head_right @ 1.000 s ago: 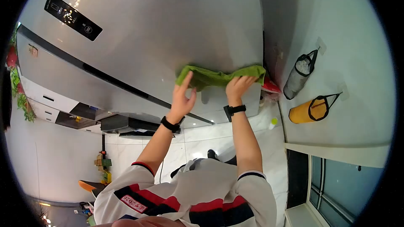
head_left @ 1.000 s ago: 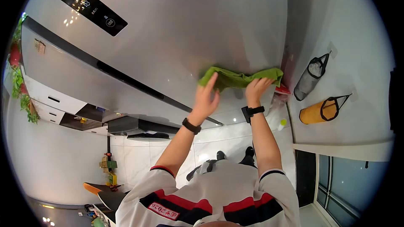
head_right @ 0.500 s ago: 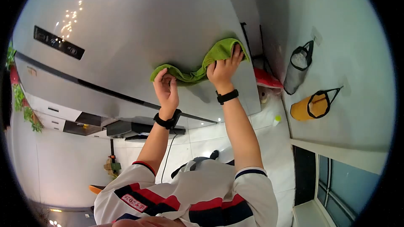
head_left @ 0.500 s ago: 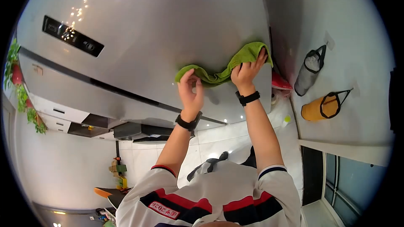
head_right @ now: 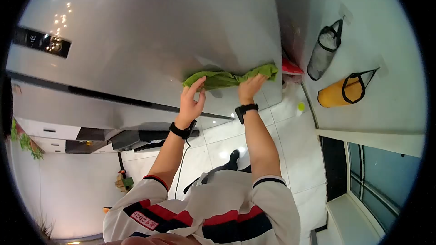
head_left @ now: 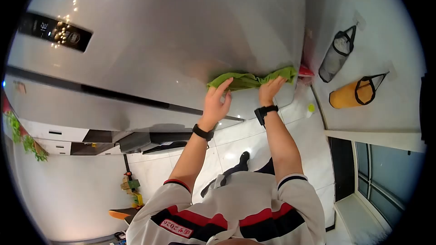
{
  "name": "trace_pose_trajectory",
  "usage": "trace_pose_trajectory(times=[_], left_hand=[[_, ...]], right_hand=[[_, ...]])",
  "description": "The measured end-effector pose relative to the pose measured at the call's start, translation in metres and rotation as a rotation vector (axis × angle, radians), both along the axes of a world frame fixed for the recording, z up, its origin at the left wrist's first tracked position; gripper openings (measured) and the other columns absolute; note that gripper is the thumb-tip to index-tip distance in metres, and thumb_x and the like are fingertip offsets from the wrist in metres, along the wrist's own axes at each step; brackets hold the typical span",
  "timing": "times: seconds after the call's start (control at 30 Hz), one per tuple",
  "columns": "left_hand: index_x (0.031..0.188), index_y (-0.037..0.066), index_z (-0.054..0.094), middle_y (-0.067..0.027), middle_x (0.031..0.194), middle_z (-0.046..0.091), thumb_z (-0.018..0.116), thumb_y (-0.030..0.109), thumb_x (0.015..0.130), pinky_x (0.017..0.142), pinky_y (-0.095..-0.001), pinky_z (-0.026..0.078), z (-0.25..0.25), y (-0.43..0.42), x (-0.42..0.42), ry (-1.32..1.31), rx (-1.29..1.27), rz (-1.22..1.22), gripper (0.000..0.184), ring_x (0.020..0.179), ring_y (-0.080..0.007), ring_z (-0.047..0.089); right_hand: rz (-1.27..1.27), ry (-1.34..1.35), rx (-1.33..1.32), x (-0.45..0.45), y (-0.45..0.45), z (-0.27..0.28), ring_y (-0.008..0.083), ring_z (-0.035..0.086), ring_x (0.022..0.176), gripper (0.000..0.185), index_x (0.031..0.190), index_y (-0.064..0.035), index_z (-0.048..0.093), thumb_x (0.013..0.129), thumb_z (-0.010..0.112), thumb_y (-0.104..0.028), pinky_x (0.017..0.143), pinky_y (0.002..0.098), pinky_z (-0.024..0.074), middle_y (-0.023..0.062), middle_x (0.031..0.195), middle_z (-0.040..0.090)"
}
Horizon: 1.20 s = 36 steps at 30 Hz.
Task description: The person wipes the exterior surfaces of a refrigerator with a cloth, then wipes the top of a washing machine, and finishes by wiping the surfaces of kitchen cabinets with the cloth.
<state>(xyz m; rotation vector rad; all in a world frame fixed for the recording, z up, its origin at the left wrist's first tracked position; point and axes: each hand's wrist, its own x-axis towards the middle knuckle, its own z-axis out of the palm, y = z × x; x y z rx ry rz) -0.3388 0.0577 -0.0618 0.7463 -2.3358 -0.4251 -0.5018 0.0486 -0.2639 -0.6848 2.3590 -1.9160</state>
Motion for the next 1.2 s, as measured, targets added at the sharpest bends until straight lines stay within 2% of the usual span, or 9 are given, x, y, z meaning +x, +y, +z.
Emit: trace_pose_trajectory(times=[0.17,0.3,0.33,0.47,0.57,0.9,1.03,1.07,1.2], left_hand=[[0.128,0.004,0.054,-0.0177,0.119,0.057,0.057,-0.004,0.083,0.093,-0.0358,0.042,0.021,-0.005,0.066,0.144,-0.146,0.120,0.046,0.107,-0.0310,0.055],[0.134,0.001,0.047,-0.0204,0.130,0.049,0.056,-0.001,0.084,0.104,-0.0394,0.032,0.055,-0.014,0.114,0.297,-0.346,0.295,0.051,0.120,-0.0357,0.044],[0.141,-0.002,0.035,-0.0223,0.135,0.043,0.055,0.000,0.086,0.106,-0.0405,0.029,0.059,-0.018,0.127,0.296,-0.370,0.314,0.059,0.124,-0.0368,0.041],[0.148,-0.002,0.014,-0.0245,0.142,0.035,0.053,0.000,0.087,0.109,-0.0390,0.025,0.087,-0.027,0.147,0.486,-0.183,0.316,0.073,0.130,-0.0347,0.036],[0.149,-0.003,0.011,-0.0250,0.145,0.030,0.052,-0.001,0.086,0.110,-0.0371,0.024,0.068,-0.061,0.152,0.618,0.049,0.060,0.075,0.134,-0.0331,0.033],[0.146,-0.007,-0.005,-0.0324,0.144,0.024,0.050,-0.002,0.086,0.111,-0.0410,0.022,-0.009,-0.039,0.144,0.444,0.234,0.122,0.081,0.133,-0.0406,0.030],[0.145,-0.009,-0.005,-0.0338,0.143,0.024,0.051,-0.002,0.086,0.111,-0.0413,0.022,-0.042,-0.030,0.149,0.400,0.308,0.092,0.082,0.133,-0.0424,0.029],[0.143,-0.013,0.000,-0.0319,0.138,0.034,0.049,-0.002,0.085,0.110,-0.0418,0.025,-0.051,-0.030,0.150,0.369,0.271,0.112,0.077,0.129,-0.0415,0.036],[0.144,-0.012,0.003,-0.0334,0.141,0.030,0.052,0.001,0.085,0.110,-0.0422,0.025,-0.072,-0.027,0.162,0.301,0.370,0.108,0.078,0.133,-0.0431,0.032]], right_hand=[[0.090,0.299,-0.044,0.042,0.005,0.048,0.0533,0.026,0.127,0.036,0.116,0.0081,0.046,0.083,0.047,-0.008,0.109,0.0601,0.0169,0.0305,0.126,0.040],[0.071,0.649,-0.319,0.079,-0.005,0.174,0.0532,0.023,0.131,0.039,0.117,0.0011,0.051,0.083,0.054,-0.018,0.107,0.0644,0.0192,0.0244,0.127,0.043],[0.094,0.695,-0.349,0.090,-0.008,0.202,0.0530,0.023,0.132,0.038,0.116,0.0003,0.053,0.083,0.055,-0.019,0.106,0.0652,0.0191,0.0247,0.129,0.043],[0.151,0.891,-0.400,0.135,-0.024,0.278,0.0532,0.024,0.132,0.039,0.113,0.0000,0.055,0.081,0.057,-0.023,0.105,0.0673,0.0174,0.0270,0.136,0.041],[0.156,0.904,-0.402,0.162,-0.032,0.302,0.0535,0.024,0.132,0.045,0.117,-0.0003,0.055,0.080,0.057,-0.025,0.105,0.0680,0.0165,0.0284,0.140,0.037],[0.003,0.925,-0.288,0.180,-0.052,0.231,0.0557,0.028,0.127,0.058,0.125,0.0018,0.050,0.078,0.052,-0.031,0.102,0.0703,0.0195,0.0319,0.129,0.041],[0.049,0.876,-0.201,0.181,-0.046,0.188,0.0578,0.028,0.126,0.061,0.124,0.0049,0.049,0.074,0.054,-0.030,0.102,0.0714,0.0188,0.0345,0.127,0.040],[0.065,0.853,-0.194,0.183,-0.044,0.176,0.0583,0.026,0.127,0.061,0.125,0.0060,0.048,0.075,0.056,-0.029,0.104,0.0710,0.0178,0.0352,0.130,0.037],[0.129,0.772,-0.041,0.190,-0.027,0.131,0.0574,0.021,0.130,0.059,0.125,0.0071,0.047,0.079,0.062,-0.027,0.106,0.0692,0.0182,0.0358,0.137,0.030]])
